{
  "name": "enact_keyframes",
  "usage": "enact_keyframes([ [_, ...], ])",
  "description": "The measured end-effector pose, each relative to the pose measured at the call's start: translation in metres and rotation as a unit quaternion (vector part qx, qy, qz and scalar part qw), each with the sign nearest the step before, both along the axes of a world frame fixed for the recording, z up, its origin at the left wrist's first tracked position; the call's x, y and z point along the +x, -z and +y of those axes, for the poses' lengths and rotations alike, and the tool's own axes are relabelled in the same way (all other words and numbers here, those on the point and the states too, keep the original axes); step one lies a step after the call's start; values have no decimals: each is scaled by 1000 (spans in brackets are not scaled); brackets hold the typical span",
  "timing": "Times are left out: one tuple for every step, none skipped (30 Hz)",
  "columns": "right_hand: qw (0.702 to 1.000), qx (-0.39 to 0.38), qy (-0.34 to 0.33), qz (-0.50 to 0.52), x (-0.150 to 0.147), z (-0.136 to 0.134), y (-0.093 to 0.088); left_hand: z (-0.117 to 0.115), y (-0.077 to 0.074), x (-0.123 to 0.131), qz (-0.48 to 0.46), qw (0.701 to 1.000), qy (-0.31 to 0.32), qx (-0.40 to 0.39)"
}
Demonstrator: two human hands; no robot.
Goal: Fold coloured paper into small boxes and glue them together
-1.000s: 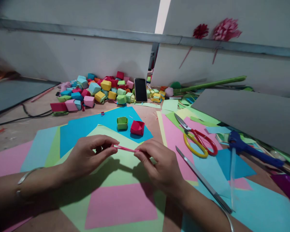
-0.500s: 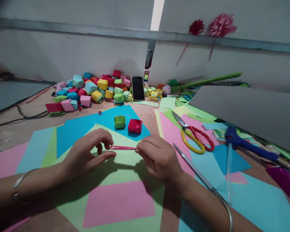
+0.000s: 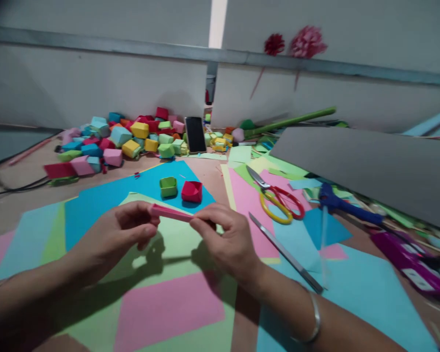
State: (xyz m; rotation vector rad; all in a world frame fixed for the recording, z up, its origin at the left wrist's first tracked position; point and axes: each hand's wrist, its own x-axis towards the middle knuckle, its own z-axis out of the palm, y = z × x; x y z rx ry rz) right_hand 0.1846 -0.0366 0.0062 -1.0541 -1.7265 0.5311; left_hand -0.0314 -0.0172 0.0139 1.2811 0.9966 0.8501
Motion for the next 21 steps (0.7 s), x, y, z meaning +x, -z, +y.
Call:
enact_keyframes([
  [999, -21, 16, 45, -5, -5, 0, -3, 2, 1, -28, 999, 9, -35],
  [996, -41, 18, 74, -11, -9, 1, -6, 5, 2, -42, 997, 27, -58],
  [995, -53, 7, 88, -16, -12, 2, -9, 8, 3, -44, 995, 39, -78],
  [995, -52, -8, 90, -20, -15, 4, -12, 10, 4, -46, 994, 46, -90],
  [995, -43, -23, 84, -23, -17, 6, -15, 13, 4, -53, 993, 46, -93],
  [996, -30, -37, 74, -26, -19, 8, -18, 15, 5, -59, 993, 43, -95],
  [997, -15, -47, 61, -27, -20, 10, -19, 16, 5, -67, 992, 35, -100],
  [997, -4, -53, 49, -28, -21, 12, -21, 18, 5, -73, 991, 25, -110],
  [998, 6, -58, 37, -28, -21, 13, -21, 18, 6, -77, 989, 20, -126],
  [998, 15, -61, 26, -28, -20, 15, -20, 19, 6, -81, 987, 16, -140],
  [998, 24, -62, 14, -27, -19, 15, -19, 19, 6, -85, 985, 19, -150],
  [997, 37, -66, -4, -27, -18, 13, -17, 18, 7, -91, 984, 27, -152],
  [995, 54, -77, -34, -25, -16, 11, -15, 18, 7, -96, 984, 31, -149],
  [990, 75, -90, -76, -23, -14, 6, -13, 17, 7, -99, 984, 30, -142],
  [983, 100, -96, -123, -19, -13, 0, -10, 15, 7, -98, 985, 23, -137],
  [972, 125, -96, -177, -13, -12, -8, -7, 13, 7, -96, 986, 12, -133],
  [960, 145, -77, -226, -5, -11, -15, -5, 11, 7, -94, 987, 2, -132],
  [952, 155, -32, -263, 4, -11, -23, -2, 9, 6, -95, 987, -4, -129],
  [939, 141, 6, -314, 16, -13, -28, 0, 7, 6, -99, 987, -7, -127],
  [923, 122, 38, -363, 30, -15, -31, 2, 6, 5, -106, 986, -11, -128],
  [907, 103, 70, -401, 45, -17, -31, 4, 6, 4, -111, 985, -18, -131],
])
